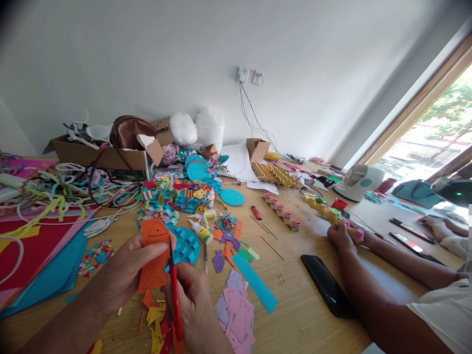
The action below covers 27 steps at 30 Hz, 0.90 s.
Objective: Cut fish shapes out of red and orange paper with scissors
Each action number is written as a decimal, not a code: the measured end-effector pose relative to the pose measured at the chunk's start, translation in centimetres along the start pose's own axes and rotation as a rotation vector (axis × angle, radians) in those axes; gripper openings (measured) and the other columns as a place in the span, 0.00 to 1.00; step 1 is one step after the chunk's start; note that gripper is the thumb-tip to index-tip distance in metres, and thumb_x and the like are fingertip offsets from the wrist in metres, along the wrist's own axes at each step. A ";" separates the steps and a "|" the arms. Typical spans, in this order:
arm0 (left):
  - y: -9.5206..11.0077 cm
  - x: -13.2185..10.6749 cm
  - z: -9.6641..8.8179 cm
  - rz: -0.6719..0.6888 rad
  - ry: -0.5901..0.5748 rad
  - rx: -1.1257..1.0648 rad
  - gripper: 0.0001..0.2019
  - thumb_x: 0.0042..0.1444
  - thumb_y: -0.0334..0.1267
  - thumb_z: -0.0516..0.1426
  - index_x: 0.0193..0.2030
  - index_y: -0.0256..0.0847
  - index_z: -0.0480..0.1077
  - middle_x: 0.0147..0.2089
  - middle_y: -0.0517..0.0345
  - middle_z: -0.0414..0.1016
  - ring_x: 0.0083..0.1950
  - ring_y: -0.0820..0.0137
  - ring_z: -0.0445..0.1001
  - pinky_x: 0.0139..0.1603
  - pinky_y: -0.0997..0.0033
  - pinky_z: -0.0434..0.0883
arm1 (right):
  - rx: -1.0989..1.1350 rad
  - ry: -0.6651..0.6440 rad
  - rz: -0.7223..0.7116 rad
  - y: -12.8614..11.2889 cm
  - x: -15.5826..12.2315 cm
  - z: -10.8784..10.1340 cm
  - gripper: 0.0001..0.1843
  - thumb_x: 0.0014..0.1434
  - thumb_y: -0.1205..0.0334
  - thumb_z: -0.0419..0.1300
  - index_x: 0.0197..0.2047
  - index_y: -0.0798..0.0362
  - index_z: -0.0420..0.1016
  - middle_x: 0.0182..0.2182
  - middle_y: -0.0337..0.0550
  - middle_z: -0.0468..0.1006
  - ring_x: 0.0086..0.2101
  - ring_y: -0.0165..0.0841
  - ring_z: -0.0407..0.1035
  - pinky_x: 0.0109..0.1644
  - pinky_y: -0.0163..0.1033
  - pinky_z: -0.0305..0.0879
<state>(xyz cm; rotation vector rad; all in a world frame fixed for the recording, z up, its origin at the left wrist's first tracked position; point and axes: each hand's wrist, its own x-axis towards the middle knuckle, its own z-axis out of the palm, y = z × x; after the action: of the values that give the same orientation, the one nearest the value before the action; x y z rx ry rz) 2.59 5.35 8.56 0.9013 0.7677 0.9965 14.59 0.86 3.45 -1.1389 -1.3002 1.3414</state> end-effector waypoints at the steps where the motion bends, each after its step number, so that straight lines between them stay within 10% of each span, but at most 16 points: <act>1: 0.0 0.0 0.0 -0.001 0.001 -0.003 0.06 0.42 0.38 0.61 0.25 0.38 0.70 0.21 0.65 0.67 0.23 0.76 0.62 0.25 0.78 0.63 | 0.003 0.002 -0.005 0.1 -0.1 0.0 0.19 0.58 0.49 0.54 0.23 0.53 0.61 0.15 0.30 0.59 0.14 0.22 0.54 0.16 0.27 0.50; 27: -0.6 0.2 -0.1 0.024 0.098 -0.032 0.09 0.43 0.42 0.63 0.26 0.39 0.70 0.21 0.64 0.69 0.22 0.75 0.65 0.25 0.76 0.65 | 0.039 0.064 0.049 0.4 -0.3 -0.1 0.22 0.54 0.45 0.56 0.20 0.51 0.56 0.14 0.29 0.55 0.14 0.22 0.53 0.17 0.28 0.49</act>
<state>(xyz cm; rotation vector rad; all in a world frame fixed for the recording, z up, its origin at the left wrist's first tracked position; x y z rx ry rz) 2.81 5.42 7.95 0.8402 0.8229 1.0780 14.70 0.54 3.04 -1.1844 -1.2019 1.3492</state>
